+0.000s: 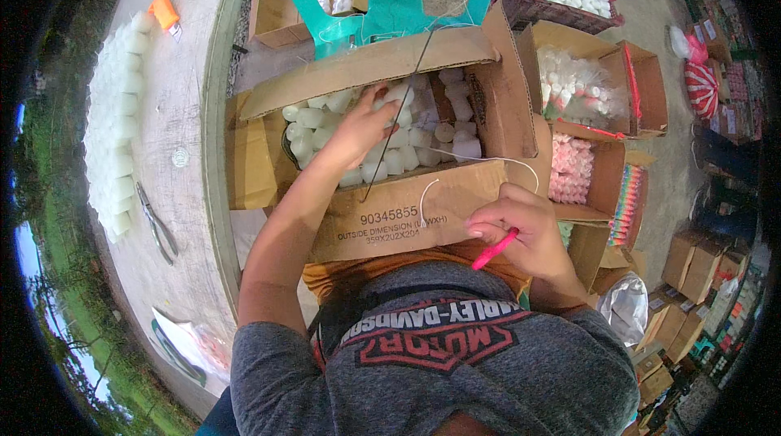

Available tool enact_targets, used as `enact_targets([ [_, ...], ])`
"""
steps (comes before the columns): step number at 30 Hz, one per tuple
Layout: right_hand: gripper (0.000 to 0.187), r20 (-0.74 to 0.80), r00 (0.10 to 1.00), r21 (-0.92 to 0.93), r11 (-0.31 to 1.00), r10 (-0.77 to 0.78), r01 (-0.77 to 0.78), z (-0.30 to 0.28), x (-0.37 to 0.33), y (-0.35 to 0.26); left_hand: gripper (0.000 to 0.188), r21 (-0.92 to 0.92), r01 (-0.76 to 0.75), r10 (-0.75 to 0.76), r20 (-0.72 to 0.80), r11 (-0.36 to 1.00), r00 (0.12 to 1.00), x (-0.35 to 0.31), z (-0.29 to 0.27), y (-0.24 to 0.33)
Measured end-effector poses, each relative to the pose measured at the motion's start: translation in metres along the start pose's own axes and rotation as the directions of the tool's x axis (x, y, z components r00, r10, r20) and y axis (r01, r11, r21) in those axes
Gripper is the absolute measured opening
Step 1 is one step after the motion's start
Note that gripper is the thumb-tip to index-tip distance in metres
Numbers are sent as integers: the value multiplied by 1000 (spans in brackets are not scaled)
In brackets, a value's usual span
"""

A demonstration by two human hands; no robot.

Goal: The person repeatedly picks small white cylindrical candles from a cardboard box, inserts a thin wick into the top, and trims the wick with pink scissors. The process is repeated for multiple candles in a continuous loop.

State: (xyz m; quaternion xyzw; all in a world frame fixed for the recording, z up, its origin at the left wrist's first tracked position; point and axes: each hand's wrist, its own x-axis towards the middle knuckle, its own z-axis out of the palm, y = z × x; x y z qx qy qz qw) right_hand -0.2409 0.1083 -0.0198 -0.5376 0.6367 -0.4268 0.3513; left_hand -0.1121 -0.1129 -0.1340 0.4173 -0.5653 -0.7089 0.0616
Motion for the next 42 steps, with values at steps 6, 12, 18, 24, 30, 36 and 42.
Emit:
enact_targets([
  [6,10,-30,997,-22,997,-74,74,-1,4,-2,61,687,-506,2,592,522,806,50,43,-24],
  [12,11,-21,972,-83,969,-235,233,0,6,3,60,450,-802,272,776,393,569,71,73,-55],
  [18,5,-101,970,-19,975,-221,220,7,6,5,52,610,-561,128,605,560,786,61,56,-49],
  [24,23,-146,984,-2,995,-101,102,10,1,5,42,53,-45,41,85,998,996,5,-15,-9],
  [30,34,-31,999,61,997,-45,46,23,8,-6,44,-917,-95,43,-85,387,995,-89,-19,-6],
  [36,29,-253,949,-40,982,-187,183,45,16,-15,54,-965,165,199,206,203,958,-139,17,-11],
  [42,24,-364,833,-316,897,-415,309,55,13,-30,57,-941,134,201,203,309,959,-148,27,-7],
])
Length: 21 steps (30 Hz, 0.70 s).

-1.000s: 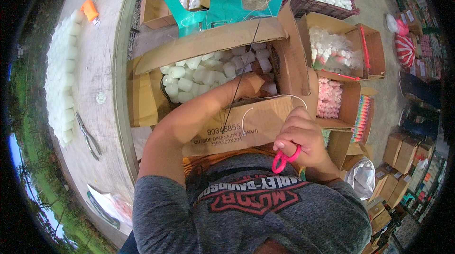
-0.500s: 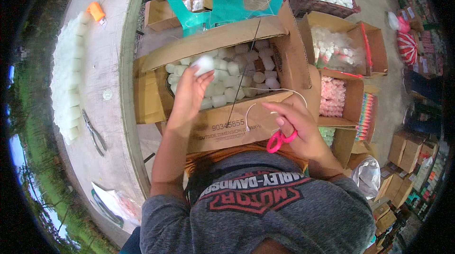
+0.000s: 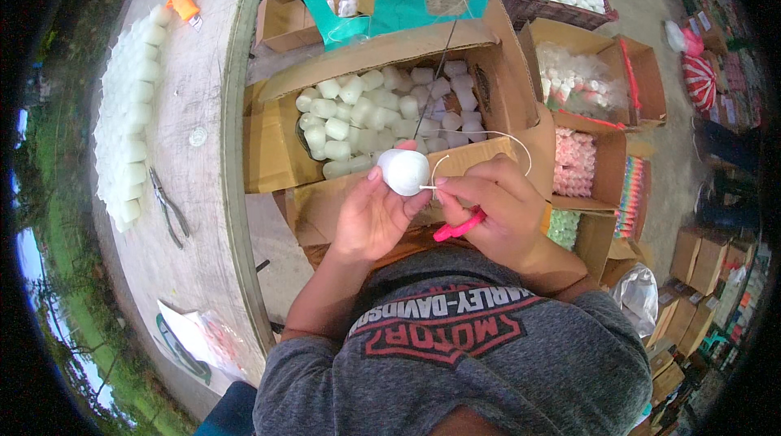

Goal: The person repeatedly picks small white cylindrical candles from a cardboard box, inserts a thin wick into the top, and trims the wick with pink scissors. The process is repeated for multiple candles in a continuous loop.

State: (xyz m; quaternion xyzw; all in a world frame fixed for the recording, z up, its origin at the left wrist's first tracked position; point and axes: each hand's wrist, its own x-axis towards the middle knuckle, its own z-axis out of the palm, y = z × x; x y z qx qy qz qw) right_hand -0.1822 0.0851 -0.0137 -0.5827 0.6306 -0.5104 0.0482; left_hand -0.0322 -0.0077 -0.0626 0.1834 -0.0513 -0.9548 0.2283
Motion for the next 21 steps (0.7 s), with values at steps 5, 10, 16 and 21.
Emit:
enact_targets([
  [5,25,-13,999,-40,998,-40,40,-2,-5,-3,54,95,-2,-6,91,995,996,-5,-2,-1],
  [10,23,17,989,11,989,145,-145,0,-8,-8,53,249,-144,139,37,958,990,-9,8,-3],
  [16,9,189,940,108,945,285,-309,25,-10,68,46,539,-422,505,-8,729,863,-8,-5,24],
  [21,9,567,627,630,209,535,-748,55,8,71,47,871,-434,648,194,232,736,-8,-1,29],
])
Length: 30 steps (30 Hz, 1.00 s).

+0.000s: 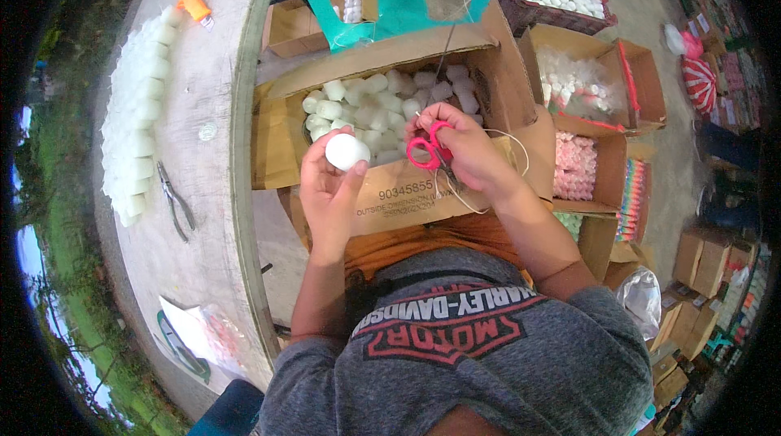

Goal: The person repeatedly picks small white cylindrical candles from a cardboard box, inserts a thin wick into the top, and trims the wick with pink scissors. The process is repeated for multiple candles in a continuous loop.

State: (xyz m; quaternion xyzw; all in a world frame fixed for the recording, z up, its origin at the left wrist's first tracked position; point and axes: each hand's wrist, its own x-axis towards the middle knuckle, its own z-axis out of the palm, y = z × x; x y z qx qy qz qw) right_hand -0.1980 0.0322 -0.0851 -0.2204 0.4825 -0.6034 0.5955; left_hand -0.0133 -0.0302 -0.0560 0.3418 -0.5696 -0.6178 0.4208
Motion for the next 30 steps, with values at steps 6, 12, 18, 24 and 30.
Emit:
enact_targets([
  [6,10,409,903,67,982,133,-175,24,-61,-43,47,153,-155,157,-5,976,988,0,-6,-6],
  [12,8,432,851,-57,951,299,-305,17,-91,-29,49,262,-271,296,-60,926,953,11,-15,-18],
  [18,9,431,832,-109,935,350,-337,17,-96,-21,49,232,-296,318,-61,926,946,7,-14,-11],
  [24,13,444,808,48,890,388,-454,21,-99,-19,51,220,-328,348,-57,919,936,4,-18,-12],
  [30,16,385,786,127,816,484,-564,16,-99,-20,33,791,-487,473,291,370,831,2,-24,2],
])
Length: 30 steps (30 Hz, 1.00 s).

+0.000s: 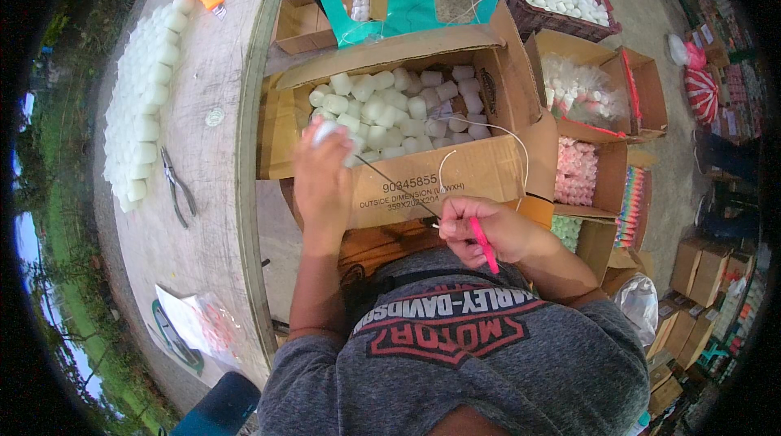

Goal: The person repeatedly picks small white cylindrical candles from a cardboard box, inserts a thin wick into the top, and trims the wick with pink scissors. The process is repeated for multiple candles in a continuous loop.

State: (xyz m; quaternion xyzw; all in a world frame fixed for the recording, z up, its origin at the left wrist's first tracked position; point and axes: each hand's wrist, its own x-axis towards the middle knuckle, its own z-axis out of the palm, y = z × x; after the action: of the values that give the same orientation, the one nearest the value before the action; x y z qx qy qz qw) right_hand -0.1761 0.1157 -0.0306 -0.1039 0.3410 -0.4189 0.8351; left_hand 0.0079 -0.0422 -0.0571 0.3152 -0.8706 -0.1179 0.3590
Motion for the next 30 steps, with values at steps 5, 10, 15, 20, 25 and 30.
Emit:
enact_targets([
  [5,17,17,999,55,998,-31,30,0,4,-2,36,63,-189,190,-16,980,982,-7,9,7],
  [10,18,48,998,75,996,-52,48,6,4,3,39,0,-204,203,-80,979,976,-7,7,9],
  [15,17,34,997,39,997,-62,61,12,-1,2,42,-56,-321,318,-53,946,947,-9,3,3],
  [20,14,30,976,-241,947,-214,215,11,3,4,59,-806,21,-272,-175,592,946,9,16,30],
  [25,14,47,886,-734,585,-462,344,17,14,3,60,-813,297,-412,526,-501,744,44,-9,44],
  [30,13,4,797,-705,564,-604,431,20,19,23,40,-895,338,-351,429,-291,832,41,2,53],
])
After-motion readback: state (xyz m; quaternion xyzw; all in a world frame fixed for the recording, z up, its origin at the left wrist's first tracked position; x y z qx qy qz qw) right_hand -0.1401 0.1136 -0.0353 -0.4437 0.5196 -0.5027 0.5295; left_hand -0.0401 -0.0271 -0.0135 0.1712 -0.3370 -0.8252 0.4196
